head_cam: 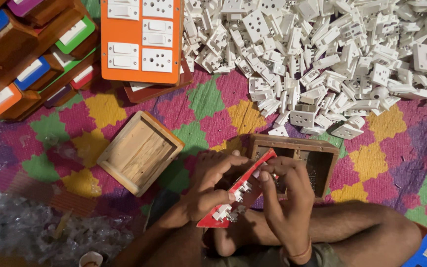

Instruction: The person sits on a patterned mat and assembles electrical switchboards by placing white plastic switches and sockets into red and blue frames, then securing them with screws from a wooden box. The person handles multiple frames and components, flipping them to access the back for screwing.

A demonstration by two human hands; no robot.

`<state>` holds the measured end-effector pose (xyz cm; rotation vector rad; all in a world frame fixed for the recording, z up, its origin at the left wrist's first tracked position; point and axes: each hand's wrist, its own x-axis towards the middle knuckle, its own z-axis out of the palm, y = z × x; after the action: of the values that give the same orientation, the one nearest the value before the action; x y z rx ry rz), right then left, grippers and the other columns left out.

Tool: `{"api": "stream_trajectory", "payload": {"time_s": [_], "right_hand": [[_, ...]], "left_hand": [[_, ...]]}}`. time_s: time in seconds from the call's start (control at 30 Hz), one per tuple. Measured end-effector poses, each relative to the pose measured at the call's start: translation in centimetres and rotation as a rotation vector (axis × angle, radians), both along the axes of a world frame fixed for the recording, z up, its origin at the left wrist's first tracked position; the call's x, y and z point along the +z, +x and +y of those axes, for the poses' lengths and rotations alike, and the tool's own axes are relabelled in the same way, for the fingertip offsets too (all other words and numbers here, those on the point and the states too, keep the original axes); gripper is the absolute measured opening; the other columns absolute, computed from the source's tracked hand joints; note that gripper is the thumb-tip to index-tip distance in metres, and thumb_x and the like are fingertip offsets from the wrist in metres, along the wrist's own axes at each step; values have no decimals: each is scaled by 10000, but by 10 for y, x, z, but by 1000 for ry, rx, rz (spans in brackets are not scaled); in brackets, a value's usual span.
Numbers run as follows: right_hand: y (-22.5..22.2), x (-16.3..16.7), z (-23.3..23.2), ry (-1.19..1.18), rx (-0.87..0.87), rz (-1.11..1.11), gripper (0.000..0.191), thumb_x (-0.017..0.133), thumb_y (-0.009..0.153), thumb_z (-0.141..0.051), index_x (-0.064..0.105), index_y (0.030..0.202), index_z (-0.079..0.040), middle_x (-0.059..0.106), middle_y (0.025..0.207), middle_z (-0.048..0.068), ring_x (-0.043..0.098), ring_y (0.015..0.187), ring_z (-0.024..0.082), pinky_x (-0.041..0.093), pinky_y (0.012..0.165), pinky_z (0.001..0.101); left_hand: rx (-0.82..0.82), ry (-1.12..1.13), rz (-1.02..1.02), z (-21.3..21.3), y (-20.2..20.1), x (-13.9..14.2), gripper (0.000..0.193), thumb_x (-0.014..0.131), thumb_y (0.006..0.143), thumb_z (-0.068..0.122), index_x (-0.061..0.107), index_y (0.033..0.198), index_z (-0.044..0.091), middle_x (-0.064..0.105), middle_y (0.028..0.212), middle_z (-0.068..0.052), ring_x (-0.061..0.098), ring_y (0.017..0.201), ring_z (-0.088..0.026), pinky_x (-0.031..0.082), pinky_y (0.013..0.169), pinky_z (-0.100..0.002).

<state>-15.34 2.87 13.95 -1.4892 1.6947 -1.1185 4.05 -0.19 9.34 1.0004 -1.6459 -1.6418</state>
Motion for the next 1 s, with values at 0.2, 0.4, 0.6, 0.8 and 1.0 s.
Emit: {"api": "stream_trajectory", "payload": {"time_s": [0.2, 0.4, 0.6, 0.8, 1.0], "right_hand": [[7, -7, 4, -63, -71, 120, 121, 773, 903, -24, 659, 930, 4, 671, 970, 80, 612, 795, 148, 473, 686, 267], [7, -19, 1, 131, -148, -405, 160, 718, 934, -37, 612, 1043, 13, 640, 953, 27, 625, 832, 72, 528, 694, 223], [2, -27, 4, 151, -141, -550, 193, 709, 917, 2, 566, 1047, -6, 647, 964, 39, 638, 817, 68, 568, 659, 224], [-4, -36, 12, 94, -92, -449, 151, 712, 954, 15, 576, 1015, -11, 637, 992, 46, 607, 839, 73, 527, 696, 220], [-33, -42, 11, 147, -262, -398, 108, 633, 1060, -75, 598, 1148, -24, 654, 1073, 68, 616, 936, 119, 511, 818, 256]], "left_hand": [[-33, -11, -61, 1, 5, 10, 766, 629, 682, 296, 587, 1390, 8, 657, 1297, -159, 584, 1217, -298, 386, 1132, -423], [-38, 5, -21, 0, 6, 18, 744, 636, 729, 295, 557, 1422, 38, 621, 1366, -171, 545, 1288, -324, 325, 1167, -433], [-60, -90, -205, -1, 10, 20, 769, 644, 661, 325, 595, 1388, 79, 668, 1332, -154, 568, 1260, -314, 344, 1112, -439], [-42, -118, -248, 6, 7, 18, 753, 660, 677, 319, 601, 1383, 66, 631, 1376, -194, 538, 1310, -340, 315, 1131, -459], [-41, 81, -9, 5, -1, 23, 755, 634, 734, 278, 540, 1427, -6, 621, 1369, -207, 547, 1308, -310, 369, 1140, -409]]}}
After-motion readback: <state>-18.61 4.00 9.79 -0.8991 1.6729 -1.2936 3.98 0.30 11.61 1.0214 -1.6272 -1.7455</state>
